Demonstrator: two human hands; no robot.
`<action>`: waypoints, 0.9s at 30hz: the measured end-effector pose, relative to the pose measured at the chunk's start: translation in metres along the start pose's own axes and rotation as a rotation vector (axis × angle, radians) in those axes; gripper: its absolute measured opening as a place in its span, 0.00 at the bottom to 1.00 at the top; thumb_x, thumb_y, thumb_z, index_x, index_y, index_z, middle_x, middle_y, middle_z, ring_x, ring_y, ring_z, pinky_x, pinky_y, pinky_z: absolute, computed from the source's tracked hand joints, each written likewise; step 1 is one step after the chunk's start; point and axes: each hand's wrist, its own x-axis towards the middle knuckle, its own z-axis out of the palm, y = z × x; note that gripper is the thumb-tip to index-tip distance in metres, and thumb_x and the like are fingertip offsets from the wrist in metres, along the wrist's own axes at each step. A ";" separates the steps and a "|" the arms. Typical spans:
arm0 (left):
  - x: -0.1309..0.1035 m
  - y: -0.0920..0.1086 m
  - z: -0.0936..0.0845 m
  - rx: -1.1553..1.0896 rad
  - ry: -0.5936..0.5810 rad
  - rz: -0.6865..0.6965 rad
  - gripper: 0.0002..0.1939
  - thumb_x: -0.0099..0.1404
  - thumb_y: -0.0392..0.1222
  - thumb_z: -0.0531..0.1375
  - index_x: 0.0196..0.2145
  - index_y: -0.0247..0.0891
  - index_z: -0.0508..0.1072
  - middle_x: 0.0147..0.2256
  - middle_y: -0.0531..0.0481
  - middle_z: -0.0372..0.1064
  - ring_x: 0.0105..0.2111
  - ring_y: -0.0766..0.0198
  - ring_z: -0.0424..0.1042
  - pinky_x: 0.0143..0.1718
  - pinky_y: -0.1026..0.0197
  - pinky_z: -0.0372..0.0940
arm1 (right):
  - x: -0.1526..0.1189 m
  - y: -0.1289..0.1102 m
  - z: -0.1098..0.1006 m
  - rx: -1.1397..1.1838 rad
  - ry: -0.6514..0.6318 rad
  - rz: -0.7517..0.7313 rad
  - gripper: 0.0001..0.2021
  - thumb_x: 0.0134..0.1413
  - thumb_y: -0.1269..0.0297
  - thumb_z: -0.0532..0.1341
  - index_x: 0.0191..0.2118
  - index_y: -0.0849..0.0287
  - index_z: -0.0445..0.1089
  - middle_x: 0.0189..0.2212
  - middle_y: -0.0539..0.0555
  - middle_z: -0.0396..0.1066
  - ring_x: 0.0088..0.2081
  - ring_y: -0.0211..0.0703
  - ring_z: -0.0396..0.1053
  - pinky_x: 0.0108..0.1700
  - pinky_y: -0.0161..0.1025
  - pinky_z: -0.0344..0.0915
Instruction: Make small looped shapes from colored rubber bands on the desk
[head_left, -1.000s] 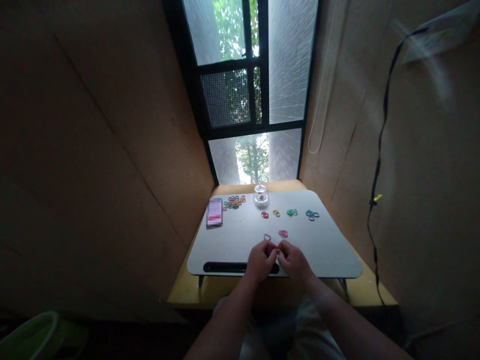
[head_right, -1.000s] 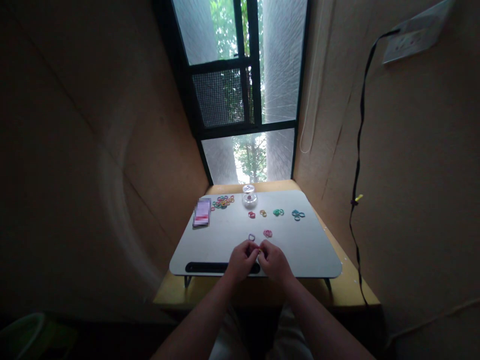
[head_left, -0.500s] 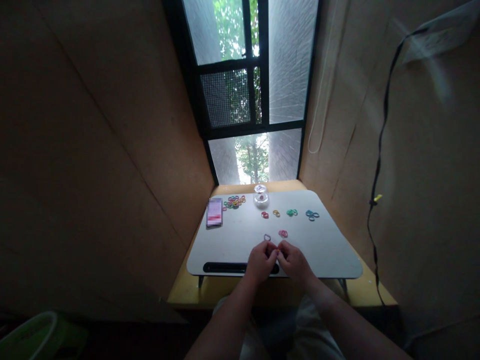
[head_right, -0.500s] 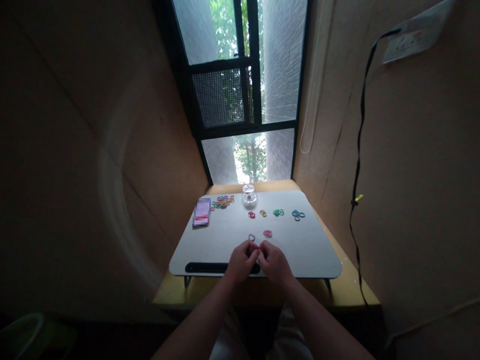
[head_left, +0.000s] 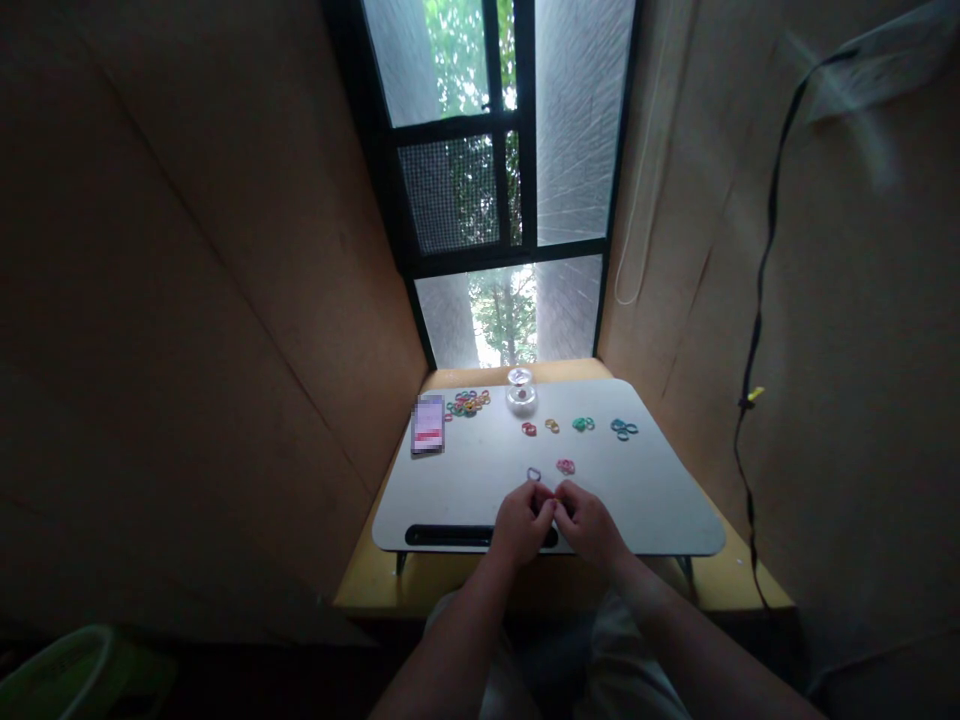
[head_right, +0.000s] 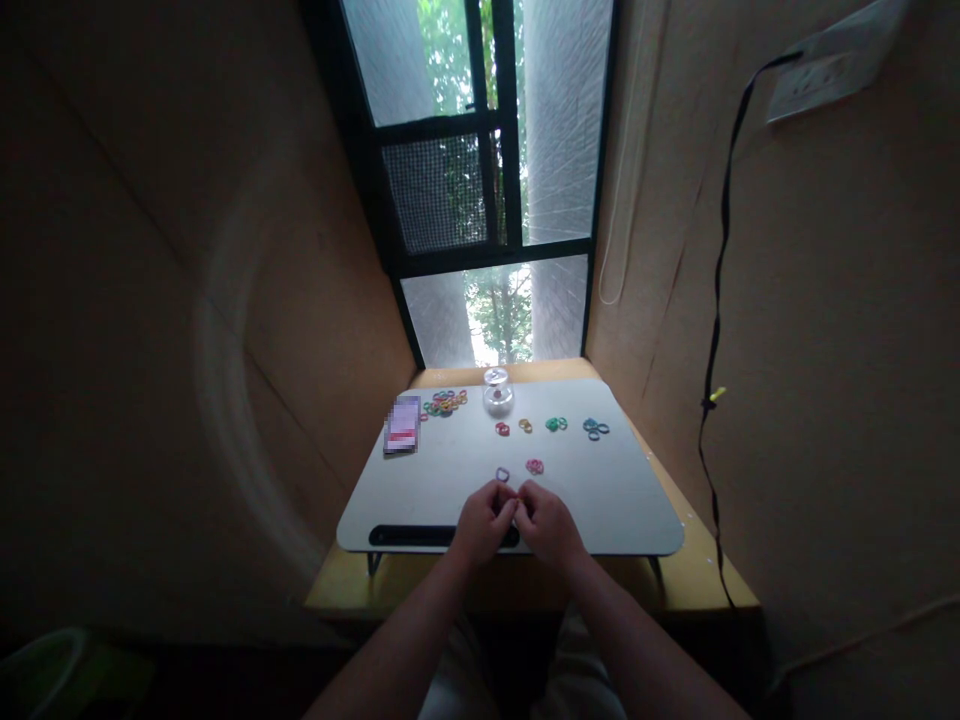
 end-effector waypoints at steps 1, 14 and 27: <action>0.000 0.000 0.000 0.002 0.000 0.000 0.05 0.62 0.39 0.57 0.33 0.37 0.72 0.27 0.54 0.69 0.27 0.67 0.65 0.31 0.65 0.58 | 0.000 0.000 0.000 0.000 0.001 0.000 0.06 0.54 0.66 0.54 0.27 0.56 0.60 0.21 0.47 0.64 0.24 0.38 0.62 0.29 0.34 0.54; 0.000 -0.002 0.001 0.013 0.010 0.007 0.05 0.62 0.39 0.57 0.33 0.37 0.71 0.26 0.54 0.68 0.26 0.68 0.64 0.30 0.65 0.57 | 0.001 -0.002 -0.001 -0.012 -0.017 0.009 0.05 0.55 0.66 0.54 0.28 0.56 0.60 0.22 0.47 0.65 0.25 0.38 0.63 0.29 0.34 0.55; -0.001 0.000 0.000 0.004 0.006 0.003 0.05 0.62 0.40 0.57 0.33 0.38 0.72 0.26 0.55 0.67 0.26 0.68 0.64 0.31 0.65 0.58 | 0.000 -0.002 -0.001 -0.013 -0.003 -0.009 0.06 0.54 0.67 0.54 0.27 0.55 0.59 0.21 0.47 0.63 0.24 0.38 0.60 0.28 0.34 0.53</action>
